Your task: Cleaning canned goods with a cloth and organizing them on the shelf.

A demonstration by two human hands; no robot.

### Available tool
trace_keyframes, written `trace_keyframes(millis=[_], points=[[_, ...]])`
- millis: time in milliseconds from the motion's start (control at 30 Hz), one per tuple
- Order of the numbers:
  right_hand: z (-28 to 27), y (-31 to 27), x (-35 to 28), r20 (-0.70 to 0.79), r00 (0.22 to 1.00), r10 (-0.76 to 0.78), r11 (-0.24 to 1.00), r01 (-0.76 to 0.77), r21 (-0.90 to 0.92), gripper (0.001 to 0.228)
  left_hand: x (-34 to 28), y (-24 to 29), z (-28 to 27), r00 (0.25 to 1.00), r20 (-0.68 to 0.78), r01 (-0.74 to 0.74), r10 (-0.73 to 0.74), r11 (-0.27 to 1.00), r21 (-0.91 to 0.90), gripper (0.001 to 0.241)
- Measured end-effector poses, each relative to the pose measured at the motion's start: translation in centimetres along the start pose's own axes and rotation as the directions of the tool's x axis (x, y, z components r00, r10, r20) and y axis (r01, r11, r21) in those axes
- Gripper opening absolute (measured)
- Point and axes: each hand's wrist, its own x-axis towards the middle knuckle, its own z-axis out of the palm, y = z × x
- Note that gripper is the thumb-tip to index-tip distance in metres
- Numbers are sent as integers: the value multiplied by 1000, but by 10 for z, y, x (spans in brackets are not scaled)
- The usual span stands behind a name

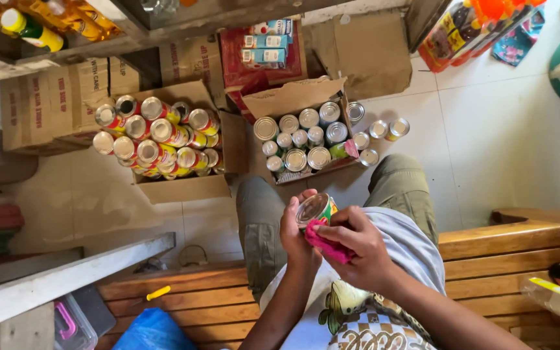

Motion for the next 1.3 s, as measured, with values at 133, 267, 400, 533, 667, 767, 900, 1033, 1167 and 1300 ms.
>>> trace_keyframes(millis=[133, 267, 400, 533, 667, 767, 900, 1033, 1167, 1300], points=[[-1, 34, 7, -175, 984, -18, 991, 41, 129, 11, 2, -11, -4, 995, -71, -64, 63, 998, -6, 51], [-8, 39, 20, -199, 970, 138, 980, -105, 167, 14, 1, -12, -7, 998, -46, -34, 32, 999, -30, 53], [-15, 35, 28, -163, 947, 277, 909, -203, 365, 14, -2, -5, -1, 999, -14, 28, -30, 989, -148, 54], [-8, 48, 25, 34, 746, 665, 509, -487, 710, 23, -10, -3, 11, 994, 5, 107, -109, 963, -249, 63], [6, 63, 9, 110, 720, 685, 475, -556, 682, 25, -7, 4, 19, 990, 23, 143, -141, 968, -208, 87], [4, 55, 9, 83, 736, 672, 528, -554, 644, 23, -2, 2, 4, 989, -40, 136, -141, 985, -110, 101], [3, 33, 17, -20, 757, 653, 659, -555, 508, 21, -20, 13, 22, 986, -120, 108, -115, 992, -71, 118], [12, 44, -1, -78, 812, 578, 769, -510, 385, 26, -19, 11, 19, 995, -97, 15, -11, 999, 41, 96], [14, 36, -14, -131, 936, 326, 919, -282, 276, 24, -1, 2, -8, 996, -66, 55, -55, 998, 0, 78], [16, 59, -15, -111, 960, 257, 933, -216, 287, 19, 4, -4, -25, 997, -56, 53, -53, 999, 5, 73]])
